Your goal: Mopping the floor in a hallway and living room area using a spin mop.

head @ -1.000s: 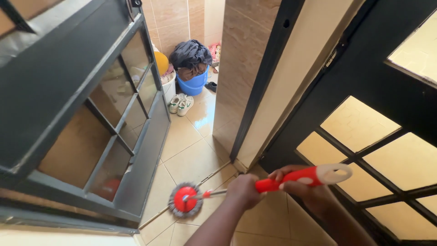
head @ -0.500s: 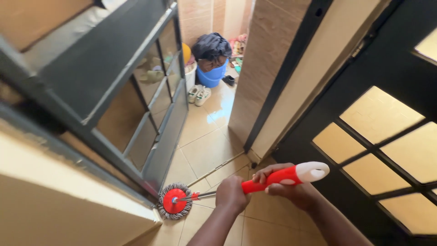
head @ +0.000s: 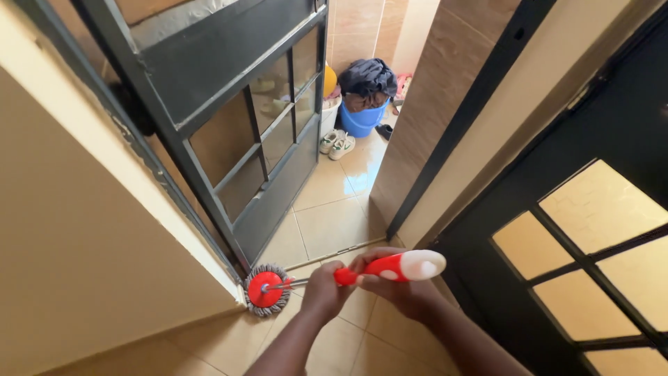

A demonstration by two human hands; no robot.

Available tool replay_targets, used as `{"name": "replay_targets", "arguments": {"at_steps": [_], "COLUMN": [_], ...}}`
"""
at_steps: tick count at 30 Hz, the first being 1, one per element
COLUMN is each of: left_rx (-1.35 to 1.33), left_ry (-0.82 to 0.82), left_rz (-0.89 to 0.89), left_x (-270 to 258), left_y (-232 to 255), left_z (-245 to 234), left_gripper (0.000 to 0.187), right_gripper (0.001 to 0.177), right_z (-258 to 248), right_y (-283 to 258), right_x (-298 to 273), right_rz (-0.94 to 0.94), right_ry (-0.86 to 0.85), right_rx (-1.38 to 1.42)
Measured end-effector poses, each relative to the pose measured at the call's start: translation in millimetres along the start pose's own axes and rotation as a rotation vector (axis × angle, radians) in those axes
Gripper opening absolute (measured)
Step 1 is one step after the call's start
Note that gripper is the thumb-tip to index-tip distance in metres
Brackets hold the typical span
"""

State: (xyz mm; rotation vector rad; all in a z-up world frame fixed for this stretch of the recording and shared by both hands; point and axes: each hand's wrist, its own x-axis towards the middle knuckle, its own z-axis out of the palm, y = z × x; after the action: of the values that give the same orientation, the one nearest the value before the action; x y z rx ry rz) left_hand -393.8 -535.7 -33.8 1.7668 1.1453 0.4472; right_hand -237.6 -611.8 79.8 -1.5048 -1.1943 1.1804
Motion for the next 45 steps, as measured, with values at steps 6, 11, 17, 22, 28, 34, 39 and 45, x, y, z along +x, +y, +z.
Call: {"name": "replay_targets", "arguments": {"at_steps": [6, 11, 17, 22, 28, 34, 39, 45], "left_rx": [0.04, 0.008, 0.012, 0.089, 0.123, 0.177, 0.121, -0.066], "left_ry": [0.131, 0.104, 0.056, 0.067, 0.022, 0.155, 0.205, -0.162], "left_rz": [-0.052, -0.098, -0.068, -0.075, -0.051, 0.03, 0.285, 0.117], "left_x": [-22, -56, -81, -105, -123, -148, -121, -138], "left_y": [-2, 3, -4, -8, 16, 34, 16, 57], "left_z": [14, -3, -34, -60, -113, -151, -170, -205], "left_gripper": [0.025, 0.026, 0.028, 0.026, 0.028, 0.029, 0.025, 0.024], "right_gripper": [0.015, 0.023, 0.022, 0.019, 0.017, 0.019, 0.007, 0.014], "right_z": [28, 53, 79, 110, 138, 153, 181, 174], "right_y": [-1, -19, -37, -54, -83, -132, -180, -180], "right_x": [-22, -46, -56, -63, -50, -42, -49, -33], "right_rz": [-0.066, 0.082, 0.09, 0.14, -0.135, -0.208, -0.256, -0.371], "right_ry": [0.069, 0.075, -0.049, -0.017, 0.09, 0.068, 0.243, 0.013], "right_rx": [-0.089, -0.24, -0.208, -0.167, -0.121, -0.052, 0.529, 0.725]}}
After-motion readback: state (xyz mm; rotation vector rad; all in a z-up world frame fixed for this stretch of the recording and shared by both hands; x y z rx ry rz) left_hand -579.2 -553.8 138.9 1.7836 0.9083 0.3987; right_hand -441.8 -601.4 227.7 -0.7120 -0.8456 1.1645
